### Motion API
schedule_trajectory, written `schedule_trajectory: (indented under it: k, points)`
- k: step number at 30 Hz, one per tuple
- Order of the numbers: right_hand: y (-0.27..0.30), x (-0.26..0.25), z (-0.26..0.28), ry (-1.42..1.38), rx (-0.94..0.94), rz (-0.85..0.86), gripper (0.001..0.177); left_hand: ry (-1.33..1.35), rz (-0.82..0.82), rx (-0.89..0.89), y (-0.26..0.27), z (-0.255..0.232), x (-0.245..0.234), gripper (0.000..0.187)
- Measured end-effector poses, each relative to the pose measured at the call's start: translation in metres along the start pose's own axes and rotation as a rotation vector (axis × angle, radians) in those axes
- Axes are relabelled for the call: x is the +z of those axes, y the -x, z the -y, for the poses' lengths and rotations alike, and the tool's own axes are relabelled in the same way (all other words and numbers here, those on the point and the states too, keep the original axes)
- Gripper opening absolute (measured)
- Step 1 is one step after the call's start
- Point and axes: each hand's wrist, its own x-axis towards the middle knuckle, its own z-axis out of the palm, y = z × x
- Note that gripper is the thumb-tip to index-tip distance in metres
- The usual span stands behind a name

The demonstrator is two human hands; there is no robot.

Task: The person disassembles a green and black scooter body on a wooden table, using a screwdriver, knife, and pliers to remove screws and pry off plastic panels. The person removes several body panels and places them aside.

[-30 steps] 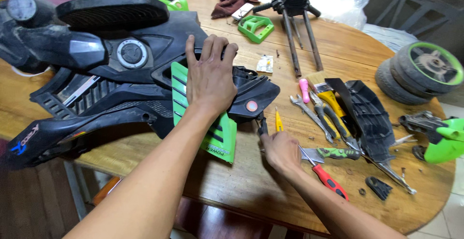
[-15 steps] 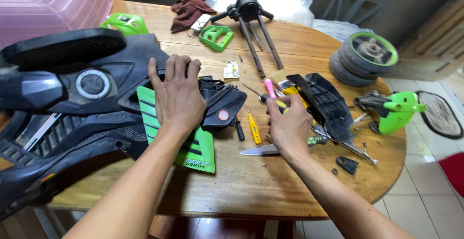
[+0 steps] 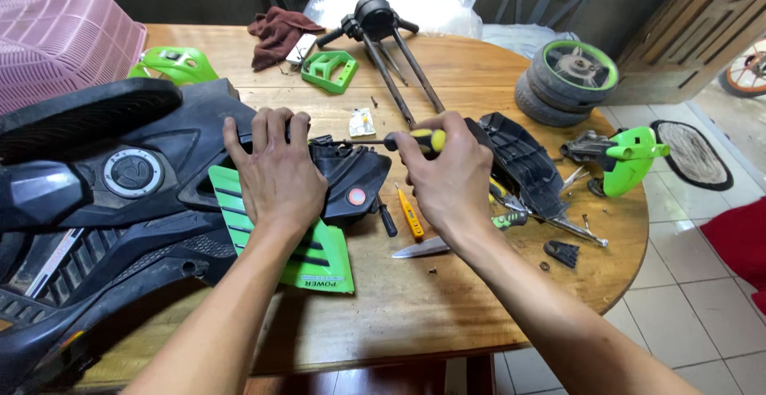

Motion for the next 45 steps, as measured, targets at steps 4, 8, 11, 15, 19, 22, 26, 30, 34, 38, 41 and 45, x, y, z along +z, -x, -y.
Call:
schedule_trajectory:
  k: [4, 8, 11, 15, 19, 22, 26, 30, 34, 38, 41, 45]
  points:
    - [-0.005, 0.004, 0.004, 0.073, -0.219, -0.044, 0.035, 0.005, 0.006, -0.013, -0.009, -0.001, -0.003, 0.050]
    - [-0.010, 0.008, 0.006, 0.067, -0.162, 0.035, 0.036, 0.005, 0.019, -0.026, -0.005, -0.001, -0.004, 0.052]
    - [-0.015, 0.010, 0.012, 0.091, -0.203, 0.040, 0.036, 0.012, 0.026, -0.031, -0.006, -0.003, -0.004, 0.051]
    - [-0.020, 0.013, 0.018, 0.122, -0.134, 0.127, 0.035, 0.006, 0.011, -0.032, -0.009, -0.003, -0.005, 0.054]
    - [-0.026, 0.018, 0.015, 0.146, -0.138, 0.146, 0.036, 0.037, 0.030, -0.048, -0.010, -0.001, -0.003, 0.051]
    - [-0.028, 0.024, 0.013, 0.114, -0.294, 0.074, 0.036, 0.034, 0.010, -0.050, -0.009, -0.001, -0.003, 0.050]
    - [-0.029, 0.028, 0.008, 0.139, -0.177, 0.132, 0.036, 0.031, 0.026, -0.043, -0.008, -0.003, -0.003, 0.053]
    - [-0.030, 0.032, 0.009, 0.147, -0.262, 0.131, 0.034, 0.045, 0.024, -0.049, -0.007, -0.004, -0.004, 0.054]
    - [-0.029, 0.034, 0.012, 0.200, -0.316, 0.162, 0.031, 0.037, 0.015, -0.044, -0.007, -0.004, -0.005, 0.053]
    - [-0.028, 0.036, 0.014, 0.224, -0.344, 0.218, 0.028, 0.048, 0.034, -0.051, -0.007, -0.005, -0.006, 0.055]
    - [-0.027, 0.039, 0.014, 0.269, -0.398, 0.223, 0.028, 0.045, 0.038, -0.052, -0.006, -0.006, -0.006, 0.055]
    - [-0.027, 0.046, 0.014, 0.345, -0.472, 0.217, 0.031, 0.039, 0.033, -0.048, -0.006, -0.005, -0.006, 0.055]
